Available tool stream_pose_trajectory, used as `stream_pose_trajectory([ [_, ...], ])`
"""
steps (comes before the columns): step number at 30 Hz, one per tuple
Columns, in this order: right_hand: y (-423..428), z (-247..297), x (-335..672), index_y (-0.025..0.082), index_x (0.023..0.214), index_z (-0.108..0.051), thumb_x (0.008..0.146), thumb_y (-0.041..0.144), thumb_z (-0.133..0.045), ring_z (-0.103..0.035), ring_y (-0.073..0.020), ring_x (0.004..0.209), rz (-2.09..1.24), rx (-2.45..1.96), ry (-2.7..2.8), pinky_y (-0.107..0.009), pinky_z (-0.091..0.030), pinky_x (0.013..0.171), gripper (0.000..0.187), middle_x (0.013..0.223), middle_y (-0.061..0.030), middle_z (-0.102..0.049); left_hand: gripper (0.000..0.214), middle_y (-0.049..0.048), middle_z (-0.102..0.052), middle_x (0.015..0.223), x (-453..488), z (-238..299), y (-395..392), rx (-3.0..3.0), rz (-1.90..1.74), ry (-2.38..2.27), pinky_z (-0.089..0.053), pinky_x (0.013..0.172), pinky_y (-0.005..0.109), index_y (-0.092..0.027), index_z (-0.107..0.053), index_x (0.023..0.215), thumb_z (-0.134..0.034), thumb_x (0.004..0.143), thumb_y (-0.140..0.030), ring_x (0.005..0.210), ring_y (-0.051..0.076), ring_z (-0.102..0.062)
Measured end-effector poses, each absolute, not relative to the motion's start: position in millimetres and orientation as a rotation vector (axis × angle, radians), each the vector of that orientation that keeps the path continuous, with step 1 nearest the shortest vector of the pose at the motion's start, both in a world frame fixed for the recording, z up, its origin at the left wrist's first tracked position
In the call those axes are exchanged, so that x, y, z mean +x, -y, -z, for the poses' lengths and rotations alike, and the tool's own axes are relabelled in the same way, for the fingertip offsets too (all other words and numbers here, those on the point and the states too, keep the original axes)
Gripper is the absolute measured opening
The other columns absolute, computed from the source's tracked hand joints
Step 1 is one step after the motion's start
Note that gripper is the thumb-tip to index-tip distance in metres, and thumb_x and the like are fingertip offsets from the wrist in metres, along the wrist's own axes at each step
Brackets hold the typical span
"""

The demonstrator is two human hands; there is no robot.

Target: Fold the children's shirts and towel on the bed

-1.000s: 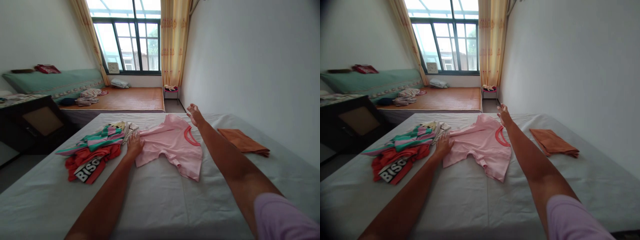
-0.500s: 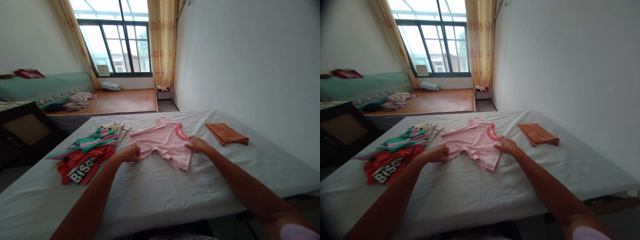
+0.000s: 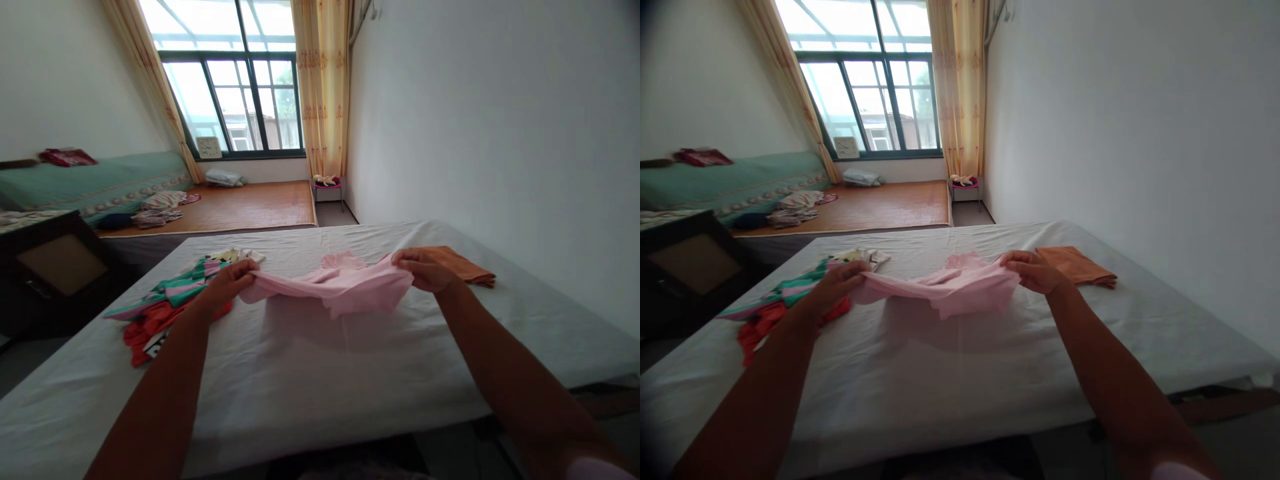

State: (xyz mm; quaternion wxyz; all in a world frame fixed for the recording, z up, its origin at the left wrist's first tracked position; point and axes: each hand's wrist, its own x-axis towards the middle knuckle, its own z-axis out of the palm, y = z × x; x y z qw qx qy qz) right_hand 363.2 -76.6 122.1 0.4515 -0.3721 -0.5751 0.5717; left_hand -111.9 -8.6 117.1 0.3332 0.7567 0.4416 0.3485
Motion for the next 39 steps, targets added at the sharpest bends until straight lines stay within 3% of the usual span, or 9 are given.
stream_pose_trajectory([
  [4, 55.6, -124.9, 362.3, 0.020, 0.089, -0.065, 0.073, 0.036, -0.072, -0.061, -0.0117, 0.067, -1.318, -0.898, 1.268, -0.023, -0.050, 0.061, 0.024, 0.082, -0.0016, -0.066, 0.037, 0.0006, -0.061, 0.067, -101.9, -111.2, -12.0, 1.848, -1.015, -1.212, -0.040, 0.052, 0.023, -0.017, -0.063, 0.086, -0.060, 0.071, -0.050, 0.058, 0.014, -0.052],
  [8, 1.1, -117.9, 349.2, 0.017, 0.084, -0.065, 0.069, 0.026, -0.074, -0.061, -0.0123, 0.064, -1.327, -1.081, 1.127, -0.025, -0.053, 0.063, 0.020, 0.072, -0.0021, -0.066, 0.024, 0.0006, -0.062, 0.063, -78.4, -107.3, -52.0, 2.131, -0.884, -1.460, -0.041, 0.059, 0.025, -0.018, -0.065, 0.072, -0.060, 0.066, -0.041, 0.064, 0.017, -0.056],
  [14, -47.3, -203.6, 355.5, 0.022, 0.091, -0.062, 0.070, 0.030, -0.073, -0.061, -0.0117, 0.067, -0.850, -0.782, 1.087, -0.028, -0.056, 0.067, 0.025, 0.072, 0.0028, -0.063, 0.029, 0.0021, -0.064, 0.081, -55.9, -206.2, -89.6, 2.106, -1.799, -1.425, -0.044, 0.072, 0.023, -0.014, -0.064, 0.093, -0.051, 0.079, -0.036, 0.074, 0.014, -0.055],
  [18, -25.8, -233.5, 364.6, 0.025, 0.096, -0.059, 0.073, 0.035, -0.071, -0.061, -0.0107, 0.071, -0.735, -0.723, 1.166, -0.027, -0.055, 0.068, 0.028, 0.076, 0.0042, -0.062, 0.031, 0.0021, -0.063, 0.089, -55.1, -250.2, -70.7, 2.139, -1.994, -1.296, -0.045, 0.080, 0.023, -0.013, -0.063, 0.099, -0.051, 0.082, -0.037, 0.083, 0.013, -0.055],
  [23, 38.2, -159.5, 370.3, 0.025, 0.095, -0.061, 0.073, 0.038, -0.071, -0.058, -0.0107, 0.066, -0.817, -0.855, 1.155, -0.024, -0.053, 0.063, 0.028, 0.077, 0.0029, -0.061, 0.036, 0.0030, -0.068, 0.086, -83.0, -191.4, -13.3, 2.231, -1.458, -1.260, -0.047, 0.077, 0.026, -0.018, -0.068, 0.094, -0.058, 0.079, -0.049, 0.081, 0.018, -0.060],
  [27, 94.9, -72.8, 375.1, 0.023, 0.090, -0.064, 0.072, 0.040, -0.073, -0.060, -0.0127, 0.070, -1.288, -1.082, 1.221, -0.029, -0.054, 0.069, 0.027, 0.080, 0.0000, -0.063, 0.037, 0.0048, -0.071, 0.089, -108.8, -110.0, 26.3, 2.260, -0.545, -1.120, -0.049, 0.079, 0.028, -0.021, -0.071, 0.088, -0.057, 0.079, -0.054, 0.084, 0.021, -0.063],
  [31, 126.4, -32.7, 378.3, 0.021, 0.103, -0.067, 0.078, 0.040, -0.066, -0.062, -0.0151, 0.076, -1.600, -1.265, 1.557, -0.033, -0.053, 0.075, 0.031, 0.085, -0.0033, -0.063, 0.036, 0.0069, -0.070, 0.093, -121.0, -63.8, 38.5, 2.248, -0.228, -1.052, -0.047, 0.084, 0.031, -0.021, -0.071, 0.093, -0.055, 0.081, -0.050, 0.088, 0.021, -0.062],
  [35, 126.6, -36.9, 377.1, 0.025, 0.115, -0.066, 0.077, 0.025, -0.063, -0.059, -0.0184, 0.086, -1.000, -1.319, 2.111, -0.034, -0.050, 0.080, 0.037, 0.095, -0.0057, -0.061, 0.031, 0.0071, -0.068, 0.098, -124.5, -59.5, 31.5, 2.325, -0.174, -1.073, -0.046, 0.087, 0.030, -0.021, -0.070, 0.096, -0.058, 0.079, -0.043, 0.091, 0.021, -0.061],
  [39, 121.2, -43.6, 365.6, 0.027, 0.096, -0.072, 0.077, 0.020, -0.062, -0.054, -0.0237, 0.102, -0.468, -1.309, 2.360, -0.041, -0.042, 0.093, 0.023, 0.107, -0.0083, -0.060, 0.027, 0.0084, -0.067, 0.099, -125.8, -65.6, 26.9, 2.416, -0.125, -1.028, -0.044, 0.091, 0.030, -0.021, -0.072, 0.087, -0.058, 0.079, -0.042, 0.095, 0.022, -0.061],
])
